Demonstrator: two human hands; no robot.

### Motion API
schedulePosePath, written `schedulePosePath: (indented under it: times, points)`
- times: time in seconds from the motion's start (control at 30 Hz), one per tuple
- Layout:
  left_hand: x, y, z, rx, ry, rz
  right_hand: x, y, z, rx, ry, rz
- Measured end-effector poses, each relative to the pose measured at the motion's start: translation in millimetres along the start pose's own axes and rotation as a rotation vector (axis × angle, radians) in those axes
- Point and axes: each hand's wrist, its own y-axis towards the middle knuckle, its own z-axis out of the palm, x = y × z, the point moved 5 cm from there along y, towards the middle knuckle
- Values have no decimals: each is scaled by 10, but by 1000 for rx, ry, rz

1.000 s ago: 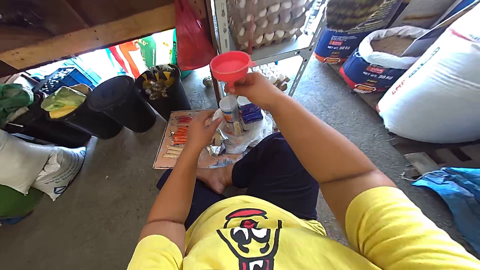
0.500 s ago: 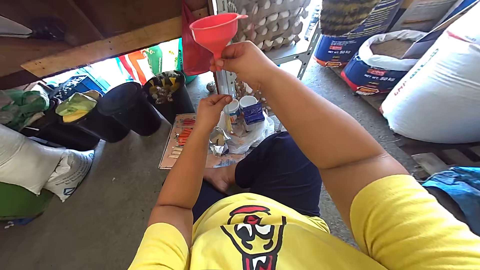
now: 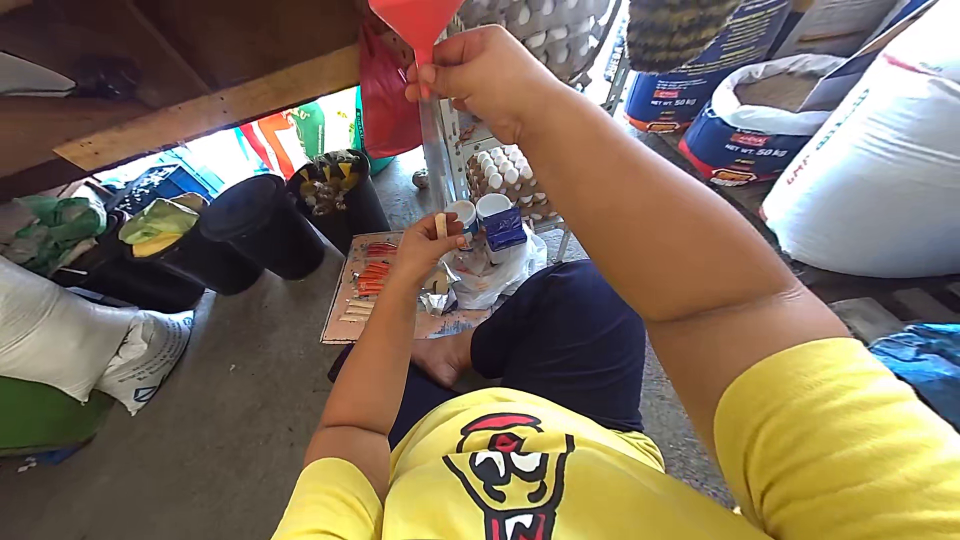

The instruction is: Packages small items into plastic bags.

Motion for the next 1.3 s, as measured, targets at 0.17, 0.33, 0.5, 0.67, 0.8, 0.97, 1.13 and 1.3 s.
schedulePosePath:
  times: [0.17,0.33,0.5,0.67,0.8,0.97,1.13,1.3]
  points:
    - [53,48,34,-62,-40,-15,134,11,-59,-2,-26,6]
    - [47,110,92,-68,-55,-28,191,40,-127,-19,-96,-14]
    - [99,190,181,-45,-34,-43,224,76,-164,-80,-155,-81]
    - [271,138,283,15,129,-52,65,129,-199,-101,-170,17]
    - [844,-266,442,226,508,-79,-41,209,-324,-89,-181,30]
    - [1827,-840,479,466,741,-229,-223,393,-517,-74,-168,43]
    - [2110,-992,413,361,763,-62,-436,645,-807,-136,-104,111]
    - [2188,-978,390,286,763,163,-708,963,-1186,-218,-138,146]
